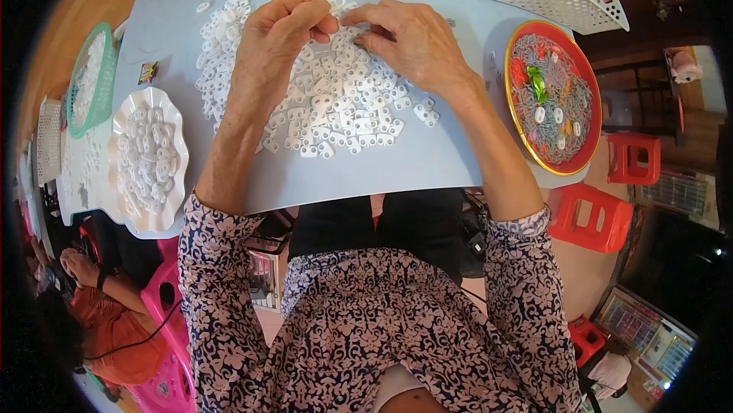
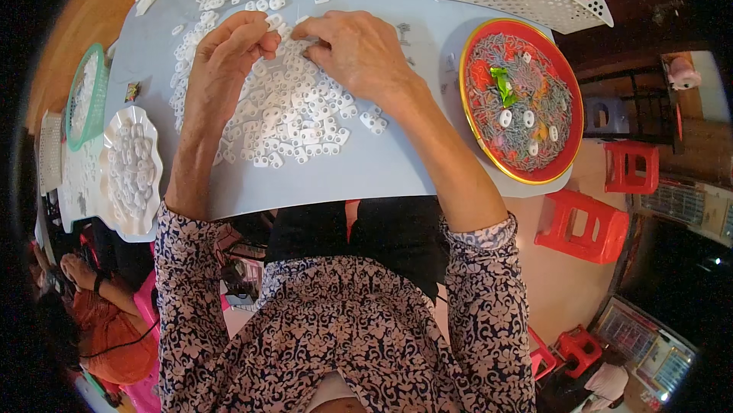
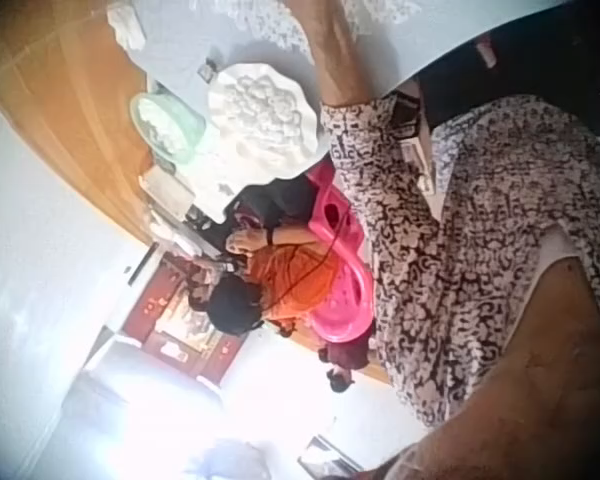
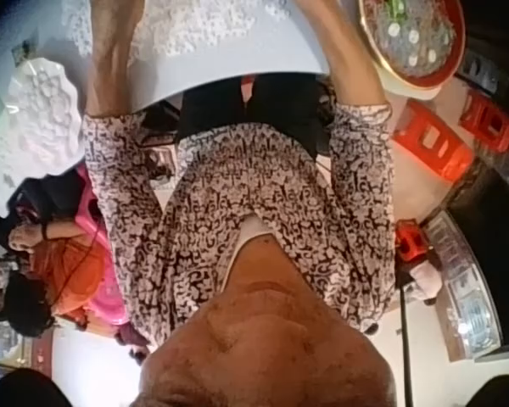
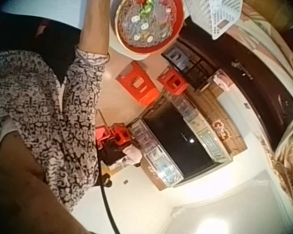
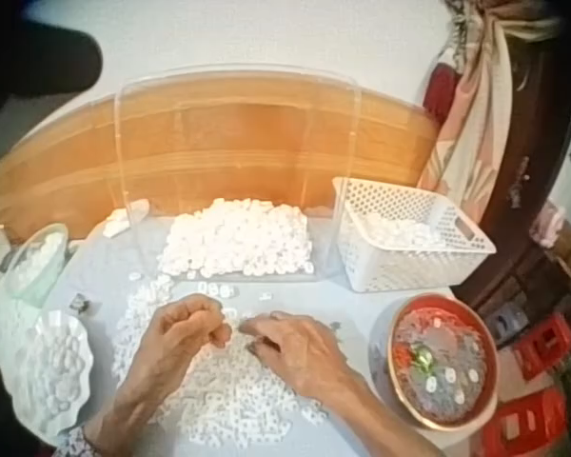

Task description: Assembling small white plastic components by hand on a table.

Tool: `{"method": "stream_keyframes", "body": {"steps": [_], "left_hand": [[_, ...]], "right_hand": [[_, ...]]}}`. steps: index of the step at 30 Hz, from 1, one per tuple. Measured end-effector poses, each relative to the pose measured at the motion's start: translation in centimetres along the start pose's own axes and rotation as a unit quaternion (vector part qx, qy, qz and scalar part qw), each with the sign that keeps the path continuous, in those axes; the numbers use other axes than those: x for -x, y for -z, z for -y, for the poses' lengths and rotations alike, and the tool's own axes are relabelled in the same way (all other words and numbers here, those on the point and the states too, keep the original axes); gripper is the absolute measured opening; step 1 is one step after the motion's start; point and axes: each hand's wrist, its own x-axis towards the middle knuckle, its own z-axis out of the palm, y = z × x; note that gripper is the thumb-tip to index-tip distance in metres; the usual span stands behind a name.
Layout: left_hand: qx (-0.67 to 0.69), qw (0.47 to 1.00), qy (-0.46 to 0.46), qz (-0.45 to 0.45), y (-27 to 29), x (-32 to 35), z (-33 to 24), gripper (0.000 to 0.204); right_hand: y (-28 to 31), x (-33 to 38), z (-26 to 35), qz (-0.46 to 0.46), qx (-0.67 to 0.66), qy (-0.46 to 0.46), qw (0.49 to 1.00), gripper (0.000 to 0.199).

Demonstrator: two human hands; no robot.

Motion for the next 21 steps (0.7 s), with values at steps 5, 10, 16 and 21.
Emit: {"method": "stream_keyframes", "body": {"steps": [5,10,16,21], "left_hand": [[0.000,1.000,0.019,-0.017,-0.1,0.1,-0.1,0.016],[0.004,1.000,0.022,-0.017,-0.3,0.0,-0.3,0.016],[-0.001,1.000,0.004,-0.010,-0.1,0.1,-0.3,0.016],[0.000,1.000,-0.011,-0.002,0.0,0.1,-0.2,0.017]], "right_hand": [[0.5,-0.1,0.5,0.024,-0.031,-0.039,0.998,0.016],[0.6,0.2,0.3,0.011,-0.010,-0.012,1.000,0.015],[0.6,0.1,0.0,0.018,-0.036,-0.013,0.999,0.014],[0.7,-0.1,1.1,0.013,-0.086,-0.080,0.993,0.012]]}}
